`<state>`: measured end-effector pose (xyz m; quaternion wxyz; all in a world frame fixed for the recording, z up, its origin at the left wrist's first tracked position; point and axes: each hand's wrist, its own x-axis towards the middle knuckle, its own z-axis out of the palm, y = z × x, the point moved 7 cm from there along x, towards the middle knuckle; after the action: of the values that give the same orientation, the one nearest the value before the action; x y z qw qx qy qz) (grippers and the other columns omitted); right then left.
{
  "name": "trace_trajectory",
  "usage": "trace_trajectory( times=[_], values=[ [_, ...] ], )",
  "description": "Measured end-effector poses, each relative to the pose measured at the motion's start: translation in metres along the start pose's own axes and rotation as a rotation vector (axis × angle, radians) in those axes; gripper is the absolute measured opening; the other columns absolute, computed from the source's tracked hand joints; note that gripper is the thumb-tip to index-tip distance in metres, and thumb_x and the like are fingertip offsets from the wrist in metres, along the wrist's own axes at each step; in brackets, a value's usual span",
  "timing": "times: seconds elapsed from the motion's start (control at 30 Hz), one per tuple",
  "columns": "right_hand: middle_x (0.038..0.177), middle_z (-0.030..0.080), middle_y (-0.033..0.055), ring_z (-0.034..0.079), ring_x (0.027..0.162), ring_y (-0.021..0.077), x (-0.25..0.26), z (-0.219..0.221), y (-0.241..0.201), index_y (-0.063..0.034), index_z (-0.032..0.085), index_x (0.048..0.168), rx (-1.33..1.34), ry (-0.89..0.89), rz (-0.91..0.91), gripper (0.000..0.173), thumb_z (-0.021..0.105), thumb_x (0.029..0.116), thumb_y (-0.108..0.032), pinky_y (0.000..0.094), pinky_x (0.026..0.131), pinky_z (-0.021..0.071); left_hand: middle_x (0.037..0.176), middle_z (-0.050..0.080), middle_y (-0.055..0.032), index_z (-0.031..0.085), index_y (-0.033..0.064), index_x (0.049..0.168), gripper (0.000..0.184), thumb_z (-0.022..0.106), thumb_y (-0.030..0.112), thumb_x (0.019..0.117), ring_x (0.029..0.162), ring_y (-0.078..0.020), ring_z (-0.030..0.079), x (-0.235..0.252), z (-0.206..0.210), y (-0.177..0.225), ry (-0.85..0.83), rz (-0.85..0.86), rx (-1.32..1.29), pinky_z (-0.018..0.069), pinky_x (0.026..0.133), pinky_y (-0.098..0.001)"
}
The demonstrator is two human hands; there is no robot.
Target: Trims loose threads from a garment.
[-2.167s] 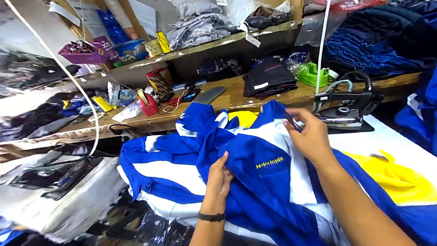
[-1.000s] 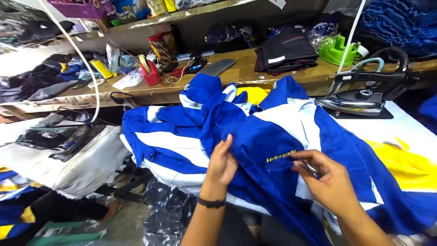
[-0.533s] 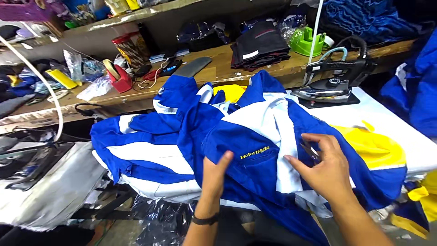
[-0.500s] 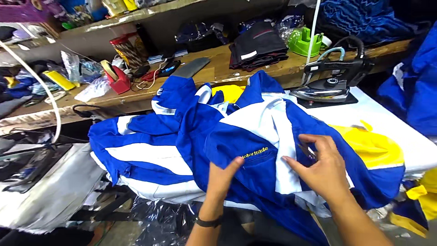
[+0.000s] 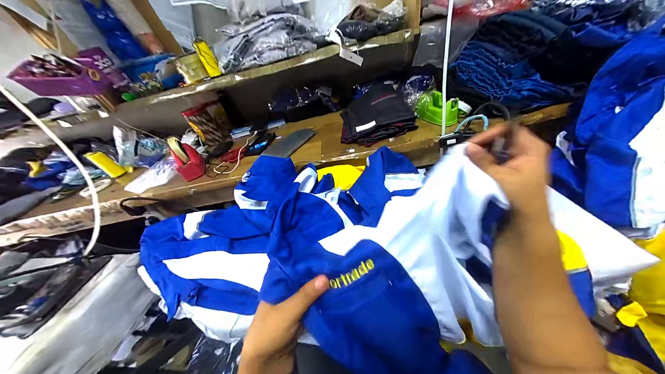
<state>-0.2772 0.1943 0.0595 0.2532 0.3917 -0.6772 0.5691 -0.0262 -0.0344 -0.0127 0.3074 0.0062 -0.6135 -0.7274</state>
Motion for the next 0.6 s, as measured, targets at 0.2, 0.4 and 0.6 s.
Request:
trace_trajectory(
  times=[0.2, 0.4, 0.6],
  values=[
    [0.098, 0.069, 0.0217, 0.067, 0.087, 0.0425, -0.004, 0.056, 0.024, -0.0041, 0.067, 0.12, -0.342, -0.168, 0.28, 0.028, 0.068, 0.0972, -0.02, 0.0664, 0.071, 0.0505, 0.101, 0.074, -0.0112, 0.06, 0.0004, 0.119, 0.018, 0.05, 0.006, 0.1049, 0.094, -0.0186, 0.073, 0.007, -0.018, -0.101, 0.338, -0.493, -0.241, 0.0619, 0.085, -0.0377],
    [0.085, 0.065, -0.0086, 0.057, 0.069, -0.0043, -0.143, 0.105, -0.035, -0.0039, 0.067, 0.12, 0.881, -0.75, 0.334, 0.024, 0.057, 0.1047, -0.019, 0.014, 0.064, 0.0493, 0.101, 0.076, -0.0114, 0.072, 0.0046, 0.108, 0.018, 0.073, 0.013, 0.0925, 0.096, -0.0191, 0.075, -0.017, 0.005, -0.112, 0.117, -0.52, -0.504, 0.0614, 0.089, -0.0375],
    [0.1, 0.068, -0.0027, 0.06, 0.075, -0.0009, -0.154, 0.112, 0.009, -0.001, 0.063, 0.125, 0.678, -0.538, 0.526, 0.027, 0.058, 0.1006, -0.012, 0.0161, 0.069, 0.052, 0.092, 0.076, -0.0114, 0.069, -0.0037, 0.103, 0.013, 0.062, -0.007, 0.0928, 0.087, -0.0165, 0.075, -0.019, 0.016, -0.109, 0.279, -0.552, -0.166, 0.0618, 0.084, -0.0335]
  ],
)
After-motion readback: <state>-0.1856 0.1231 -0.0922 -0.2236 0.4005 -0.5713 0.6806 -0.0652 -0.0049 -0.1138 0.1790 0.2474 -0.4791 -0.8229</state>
